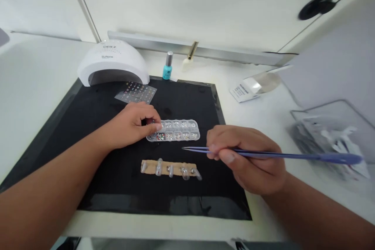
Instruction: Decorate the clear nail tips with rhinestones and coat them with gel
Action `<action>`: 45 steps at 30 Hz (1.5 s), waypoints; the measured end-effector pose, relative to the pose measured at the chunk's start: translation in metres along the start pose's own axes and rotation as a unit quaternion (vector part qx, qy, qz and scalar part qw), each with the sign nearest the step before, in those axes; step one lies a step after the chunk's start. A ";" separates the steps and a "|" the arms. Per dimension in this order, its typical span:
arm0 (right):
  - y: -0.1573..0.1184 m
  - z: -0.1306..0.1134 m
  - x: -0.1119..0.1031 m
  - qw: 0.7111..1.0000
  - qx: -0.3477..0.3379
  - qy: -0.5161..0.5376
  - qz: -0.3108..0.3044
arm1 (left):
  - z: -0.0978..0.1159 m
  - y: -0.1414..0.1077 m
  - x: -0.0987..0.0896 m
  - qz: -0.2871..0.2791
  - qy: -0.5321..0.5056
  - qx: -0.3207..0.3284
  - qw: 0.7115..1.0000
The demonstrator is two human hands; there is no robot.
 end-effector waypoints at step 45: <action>-0.043 -0.011 0.017 0.995 0.023 -0.028 -0.094 | 0.092 -0.036 0.031 -0.190 0.114 0.207 0.953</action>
Point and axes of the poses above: each hand's wrist, its own y-axis towards the middle knuckle, its own x-axis out of the palm, z = x × y, the point moved 5 cm from there along y, towards the middle knuckle, and after that the axes turned 3 degrees about -z, right-handed, at the moved point
